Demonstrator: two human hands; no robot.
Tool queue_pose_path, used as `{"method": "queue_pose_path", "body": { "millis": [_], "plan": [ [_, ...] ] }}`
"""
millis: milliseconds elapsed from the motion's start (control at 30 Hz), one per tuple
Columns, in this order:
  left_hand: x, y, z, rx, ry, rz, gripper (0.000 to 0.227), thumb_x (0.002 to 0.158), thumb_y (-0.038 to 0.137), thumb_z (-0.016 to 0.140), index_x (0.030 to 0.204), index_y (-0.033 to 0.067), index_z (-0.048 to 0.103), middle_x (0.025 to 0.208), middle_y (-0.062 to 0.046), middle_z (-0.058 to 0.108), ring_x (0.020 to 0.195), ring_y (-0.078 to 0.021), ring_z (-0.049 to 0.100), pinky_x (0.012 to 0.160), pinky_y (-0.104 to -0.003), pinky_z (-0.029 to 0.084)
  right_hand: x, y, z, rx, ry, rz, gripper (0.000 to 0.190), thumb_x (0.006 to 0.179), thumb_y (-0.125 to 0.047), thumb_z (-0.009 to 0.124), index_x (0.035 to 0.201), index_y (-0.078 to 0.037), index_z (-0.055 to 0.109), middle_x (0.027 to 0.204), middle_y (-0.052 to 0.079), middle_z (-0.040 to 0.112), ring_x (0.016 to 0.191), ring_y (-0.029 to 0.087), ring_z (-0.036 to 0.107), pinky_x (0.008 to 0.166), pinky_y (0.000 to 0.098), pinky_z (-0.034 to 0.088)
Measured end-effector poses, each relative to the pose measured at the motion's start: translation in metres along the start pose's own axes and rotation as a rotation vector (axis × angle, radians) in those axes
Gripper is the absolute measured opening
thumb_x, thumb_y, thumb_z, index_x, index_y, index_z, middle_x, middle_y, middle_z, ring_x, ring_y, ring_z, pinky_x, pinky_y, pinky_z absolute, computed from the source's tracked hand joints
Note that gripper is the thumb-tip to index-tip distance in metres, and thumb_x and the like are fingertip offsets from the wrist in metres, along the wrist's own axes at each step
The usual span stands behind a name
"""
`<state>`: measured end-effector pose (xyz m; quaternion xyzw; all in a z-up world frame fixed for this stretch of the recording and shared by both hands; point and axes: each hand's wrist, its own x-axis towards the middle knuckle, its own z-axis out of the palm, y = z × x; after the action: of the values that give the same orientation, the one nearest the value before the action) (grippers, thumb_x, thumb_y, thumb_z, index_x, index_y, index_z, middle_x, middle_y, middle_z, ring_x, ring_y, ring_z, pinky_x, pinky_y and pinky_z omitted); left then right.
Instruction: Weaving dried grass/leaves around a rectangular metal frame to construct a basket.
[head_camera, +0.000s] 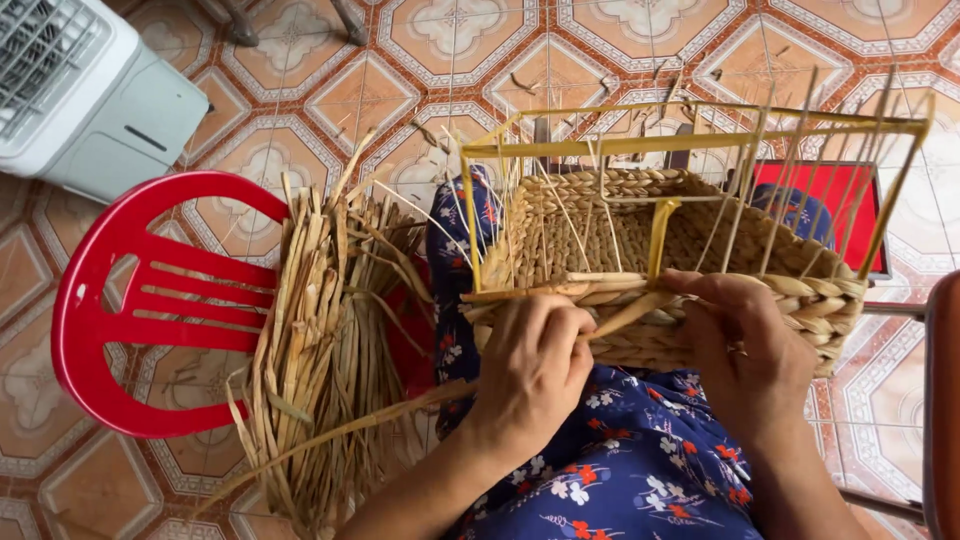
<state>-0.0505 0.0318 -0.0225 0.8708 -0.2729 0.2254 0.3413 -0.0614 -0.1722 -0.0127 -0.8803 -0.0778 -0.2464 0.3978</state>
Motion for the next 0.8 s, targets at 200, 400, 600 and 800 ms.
{"method": "queue_pose_path", "body": {
  "millis": [200,400,600,800],
  "plan": [
    [-0.021,-0.006,-0.016,-0.212,-0.187,-0.031,0.024,0.092,0.019,0.082,0.106,0.0097,0.065,0.096,-0.002,0.06,0.088,-0.0152,0.065,0.076,-0.029,0.058,-0.012,0.012,0.004,-0.068,0.001,0.003,0.015,0.106,0.003,0.066,0.116,-0.002,0.057,0.113,0.006,0.077,0.077,0.007,0.07,0.067,0.0205,0.054],
    [0.01,-0.016,-0.038,-0.005,0.111,-0.047,0.042,0.092,0.029,0.08,0.122,0.0041,0.066,0.099,-0.004,0.058,0.086,-0.0162,0.057,0.074,-0.029,0.054,-0.018,0.017,0.006,-0.067,0.005,0.002,0.013,0.111,0.002,0.068,0.118,-0.002,0.059,0.114,0.006,0.077,0.077,0.005,0.069,0.069,0.0183,0.053],
    [0.009,-0.034,-0.014,0.145,0.127,0.001,0.029,0.09,0.031,0.079,0.107,0.0123,0.064,0.098,0.0,0.062,0.084,-0.0158,0.053,0.073,-0.035,0.045,-0.018,0.018,0.005,0.062,0.024,0.063,0.015,0.109,0.006,0.064,0.122,0.0,0.058,0.115,0.01,0.075,0.077,0.006,0.068,0.07,0.0177,0.054],
    [-0.003,-0.05,-0.021,0.081,-0.076,-0.104,0.024,0.094,0.028,0.081,0.097,0.0119,0.063,0.085,0.001,0.064,0.075,-0.0138,0.055,0.068,-0.033,0.044,-0.012,0.012,0.003,0.322,0.003,0.173,0.021,0.108,0.009,0.057,0.128,0.002,0.056,0.119,0.015,0.072,0.082,0.009,0.068,0.072,0.0189,0.057]
  ]
}}
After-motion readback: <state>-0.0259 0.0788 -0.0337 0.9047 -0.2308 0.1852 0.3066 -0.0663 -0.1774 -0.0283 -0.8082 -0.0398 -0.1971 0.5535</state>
